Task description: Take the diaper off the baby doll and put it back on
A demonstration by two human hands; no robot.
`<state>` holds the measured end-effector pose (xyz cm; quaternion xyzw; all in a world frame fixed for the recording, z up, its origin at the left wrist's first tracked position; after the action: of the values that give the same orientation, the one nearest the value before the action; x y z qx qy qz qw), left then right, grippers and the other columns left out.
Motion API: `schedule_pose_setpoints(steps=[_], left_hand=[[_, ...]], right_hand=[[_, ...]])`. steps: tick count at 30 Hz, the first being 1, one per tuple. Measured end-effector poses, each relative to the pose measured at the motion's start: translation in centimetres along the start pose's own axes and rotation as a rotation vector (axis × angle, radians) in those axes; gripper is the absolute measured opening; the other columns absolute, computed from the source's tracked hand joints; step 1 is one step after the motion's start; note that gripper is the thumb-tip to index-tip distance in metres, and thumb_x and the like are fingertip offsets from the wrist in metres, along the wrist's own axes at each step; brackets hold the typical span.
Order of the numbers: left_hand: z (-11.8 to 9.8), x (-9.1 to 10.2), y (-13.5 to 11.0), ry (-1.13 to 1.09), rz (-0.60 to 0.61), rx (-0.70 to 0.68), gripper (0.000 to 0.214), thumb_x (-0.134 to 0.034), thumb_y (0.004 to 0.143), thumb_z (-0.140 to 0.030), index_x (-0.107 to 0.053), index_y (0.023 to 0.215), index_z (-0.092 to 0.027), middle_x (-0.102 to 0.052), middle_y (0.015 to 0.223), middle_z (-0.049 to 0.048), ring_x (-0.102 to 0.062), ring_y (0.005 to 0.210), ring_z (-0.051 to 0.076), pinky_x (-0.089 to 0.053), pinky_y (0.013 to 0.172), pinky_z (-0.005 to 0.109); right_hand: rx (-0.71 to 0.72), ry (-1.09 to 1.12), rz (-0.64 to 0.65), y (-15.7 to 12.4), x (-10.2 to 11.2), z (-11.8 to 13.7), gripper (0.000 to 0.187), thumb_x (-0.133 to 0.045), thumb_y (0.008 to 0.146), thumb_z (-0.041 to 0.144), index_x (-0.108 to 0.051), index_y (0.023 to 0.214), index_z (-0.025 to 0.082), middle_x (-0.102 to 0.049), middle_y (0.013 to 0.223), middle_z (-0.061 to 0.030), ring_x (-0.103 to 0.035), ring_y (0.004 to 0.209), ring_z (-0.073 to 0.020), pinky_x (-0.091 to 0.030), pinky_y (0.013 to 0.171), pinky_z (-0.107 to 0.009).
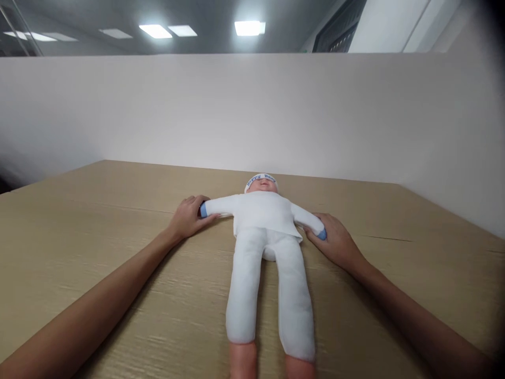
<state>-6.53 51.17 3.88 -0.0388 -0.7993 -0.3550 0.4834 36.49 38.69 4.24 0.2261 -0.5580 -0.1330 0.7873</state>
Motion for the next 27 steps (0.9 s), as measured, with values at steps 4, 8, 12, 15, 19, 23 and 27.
schedule_pose_setpoints(steps=[4,8,12,15,19,23,27], left_hand=[[1.5,-1.3,1.4,-0.023,0.004,0.009,0.066,-0.061,0.094,-0.075,-0.062,0.128,-0.018,-0.074,0.108,0.0113,-0.065,0.101,0.031,-0.048,0.095,0.045],[2.0,-1.6,1.2,-0.049,0.018,0.013,0.065,-0.063,0.094,-0.073,-0.062,0.13,-0.018,-0.074,0.118,0.0124,-0.064,0.108,0.032,-0.047,0.099,0.046],[2.1,-1.8,1.1,-0.031,0.057,0.033,0.064,-0.064,0.093,-0.073,-0.064,0.127,-0.019,-0.075,0.117,0.013,-0.063,0.109,0.034,-0.046,0.1,0.047],[2.0,-1.8,0.8,-0.017,0.075,0.058,0.062,-0.063,0.093,-0.072,-0.065,0.127,-0.02,-0.076,0.12,0.0137,-0.063,0.114,0.036,-0.045,0.103,0.049],[1.8,-1.4,-0.7,0.0,0.044,0.121,0.059,-0.062,0.095,-0.067,-0.063,0.131,-0.021,-0.073,0.132,0.0153,-0.06,0.124,0.039,-0.044,0.106,0.052],[0.6,-0.6,-3.3,0.031,-0.041,0.195,0.057,-0.062,0.097,-0.056,-0.058,0.139,-0.018,-0.064,0.145,0.0193,-0.055,0.134,0.041,-0.044,0.109,0.054],[-3.1,1.9,-5.7,-0.01,-0.107,0.197,0.052,-0.062,0.098,-0.046,-0.057,0.141,-0.017,-0.061,0.146,0.0204,-0.053,0.135,0.04,-0.042,0.114,0.057]], right_hand=[[-0.045,-0.047,-0.027,0.8,-0.7,-1.6,0.05,-0.053,0.1,0.056,-0.065,0.131,0.019,-0.074,0.122,-0.0168,-0.066,0.11,-0.0362,-0.051,0.098,-0.049],[-0.113,-0.094,-0.012,0.3,-1.0,-3.3,0.057,-0.052,0.101,0.063,-0.066,0.139,0.023,-0.074,0.127,-0.0161,-0.066,0.112,-0.038,-0.049,0.101,-0.052],[-0.134,-0.081,-0.006,0.3,-1.5,-4.5,0.063,-0.053,0.102,0.057,-0.06,0.153,0.022,-0.071,0.136,-0.0164,-0.063,0.122,-0.0376,-0.047,0.109,-0.053],[-0.106,-0.038,0.013,0.0,-1.8,-4.4,0.064,-0.05,0.103,0.052,-0.054,0.158,0.018,-0.068,0.144,-0.0187,-0.061,0.13,-0.0355,-0.046,0.115,-0.052],[-0.181,-0.103,-0.014,-2.0,-1.4,-3.2,0.077,-0.048,0.102,0.054,-0.04,0.165,0.011,-0.059,0.153,-0.0245,-0.053,0.143,-0.0391,-0.041,0.121,-0.057],[-0.284,-0.159,-0.061,-5.1,-0.8,-0.9,0.083,-0.047,0.101,0.056,-0.035,0.166,0.006,-0.051,0.159,-0.0289,-0.046,0.149,-0.0428,-0.037,0.124,-0.061],[-0.291,-0.069,-0.107,-7.9,1.3,3.6,0.076,-0.051,0.096,0.049,-0.042,0.16,0.007,-0.056,0.152,-0.0281,-0.05,0.144,-0.0427,-0.039,0.122,-0.064]])
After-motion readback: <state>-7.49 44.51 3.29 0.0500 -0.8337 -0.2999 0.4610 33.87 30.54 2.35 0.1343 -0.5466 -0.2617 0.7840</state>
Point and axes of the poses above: each hand's wrist, its own y-axis towards the middle knuckle, its own x-axis out of the back of the hand, z = x × y, the point moved 3 cm from there along y, towards the middle knuckle
